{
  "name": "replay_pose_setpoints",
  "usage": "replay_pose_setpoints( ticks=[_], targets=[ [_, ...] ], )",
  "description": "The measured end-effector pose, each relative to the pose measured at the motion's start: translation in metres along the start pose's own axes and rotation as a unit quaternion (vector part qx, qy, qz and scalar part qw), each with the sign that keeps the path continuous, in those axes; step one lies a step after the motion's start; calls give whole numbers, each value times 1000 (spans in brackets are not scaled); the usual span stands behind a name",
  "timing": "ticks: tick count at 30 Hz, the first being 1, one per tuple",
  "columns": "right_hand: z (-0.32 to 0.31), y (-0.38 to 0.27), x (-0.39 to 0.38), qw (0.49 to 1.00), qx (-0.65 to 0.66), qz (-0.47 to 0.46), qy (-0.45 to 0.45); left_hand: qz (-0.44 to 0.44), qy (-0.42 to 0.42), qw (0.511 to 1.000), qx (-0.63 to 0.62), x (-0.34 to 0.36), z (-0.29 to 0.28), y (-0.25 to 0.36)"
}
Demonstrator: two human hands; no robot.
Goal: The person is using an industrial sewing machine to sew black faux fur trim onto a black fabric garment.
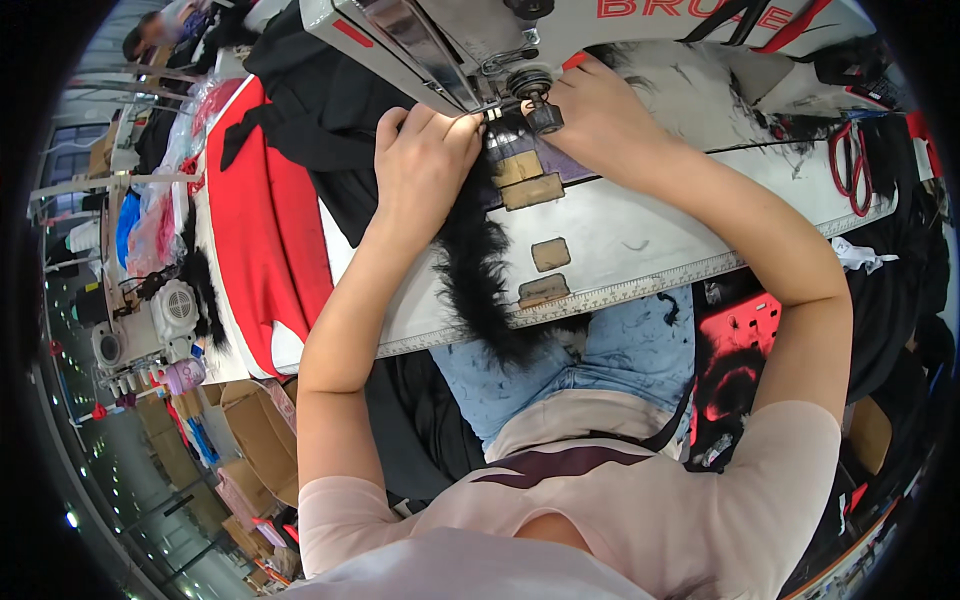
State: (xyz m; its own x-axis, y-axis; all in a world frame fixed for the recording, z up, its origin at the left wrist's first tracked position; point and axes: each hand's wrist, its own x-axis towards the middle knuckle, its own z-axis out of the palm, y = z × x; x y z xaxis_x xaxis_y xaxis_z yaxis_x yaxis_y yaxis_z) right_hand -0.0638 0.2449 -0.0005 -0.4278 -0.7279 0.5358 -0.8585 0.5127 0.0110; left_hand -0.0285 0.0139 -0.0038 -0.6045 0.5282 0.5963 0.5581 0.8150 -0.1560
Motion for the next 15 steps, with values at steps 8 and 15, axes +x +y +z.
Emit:
replay_pose_setpoints(
  ticks=[8, 15],
  targets=[
    [5, -5, 4, 991, 47, 127, -9, 3, -28, 997, 66, 0, -3, 8],
    [9, -1, -1, 995, -37, 68, -59, -22, 3, 998, 55, -7, 2, 5]
  ],
)
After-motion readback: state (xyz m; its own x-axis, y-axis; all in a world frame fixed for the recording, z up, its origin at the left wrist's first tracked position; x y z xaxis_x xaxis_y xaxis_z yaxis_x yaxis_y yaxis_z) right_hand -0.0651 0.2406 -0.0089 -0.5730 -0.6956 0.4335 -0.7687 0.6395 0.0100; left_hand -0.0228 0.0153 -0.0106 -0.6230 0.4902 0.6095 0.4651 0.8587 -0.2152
